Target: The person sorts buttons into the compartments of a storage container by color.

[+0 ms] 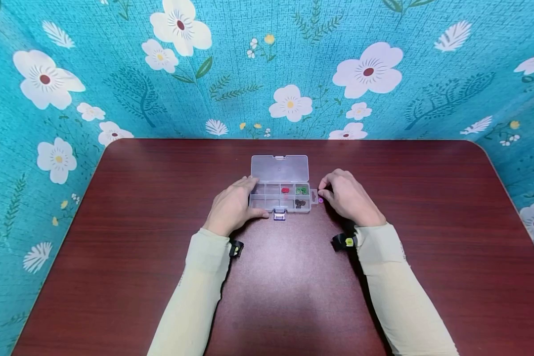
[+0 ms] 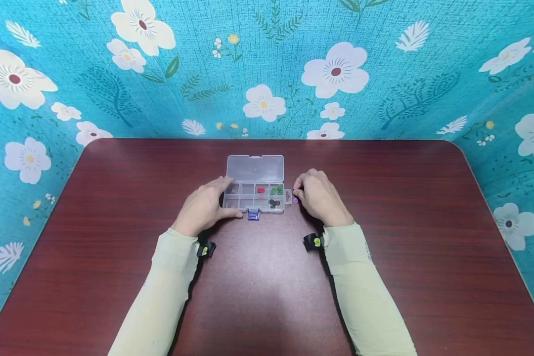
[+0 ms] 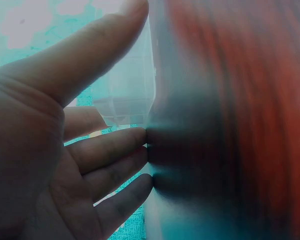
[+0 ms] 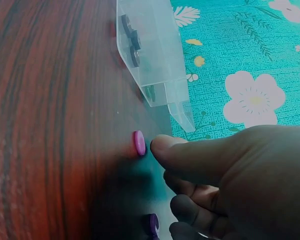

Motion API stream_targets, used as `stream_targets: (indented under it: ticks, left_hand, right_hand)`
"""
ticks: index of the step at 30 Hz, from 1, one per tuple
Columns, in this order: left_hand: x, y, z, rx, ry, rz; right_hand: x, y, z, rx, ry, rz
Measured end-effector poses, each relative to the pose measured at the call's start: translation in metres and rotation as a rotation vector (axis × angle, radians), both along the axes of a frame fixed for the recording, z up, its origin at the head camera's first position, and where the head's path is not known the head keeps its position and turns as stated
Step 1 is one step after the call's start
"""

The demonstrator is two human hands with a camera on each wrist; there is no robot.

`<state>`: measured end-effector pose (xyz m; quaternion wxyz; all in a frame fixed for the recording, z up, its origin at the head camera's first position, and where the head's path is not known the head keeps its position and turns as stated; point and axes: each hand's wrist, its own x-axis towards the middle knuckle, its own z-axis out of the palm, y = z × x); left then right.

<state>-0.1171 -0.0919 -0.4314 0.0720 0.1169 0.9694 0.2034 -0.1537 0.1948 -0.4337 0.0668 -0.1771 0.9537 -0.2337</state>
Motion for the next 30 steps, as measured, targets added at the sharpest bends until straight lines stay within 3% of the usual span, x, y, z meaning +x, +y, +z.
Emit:
stream_targets:
  ticks: [24,30]
  left_hand:
    - [-0.0001,0.0002,-0.0001,-0.001,-0.001,0.008]
    - [-0.0001,0.0002,-0.0008,0.0,0.001,0.005]
  right_hand:
    - [0.0004,-0.0023,0.0069,-0.051,0.05,-0.067]
    - [0.0008,-0.0036,0.0061,-0.08,0.099,-0.071]
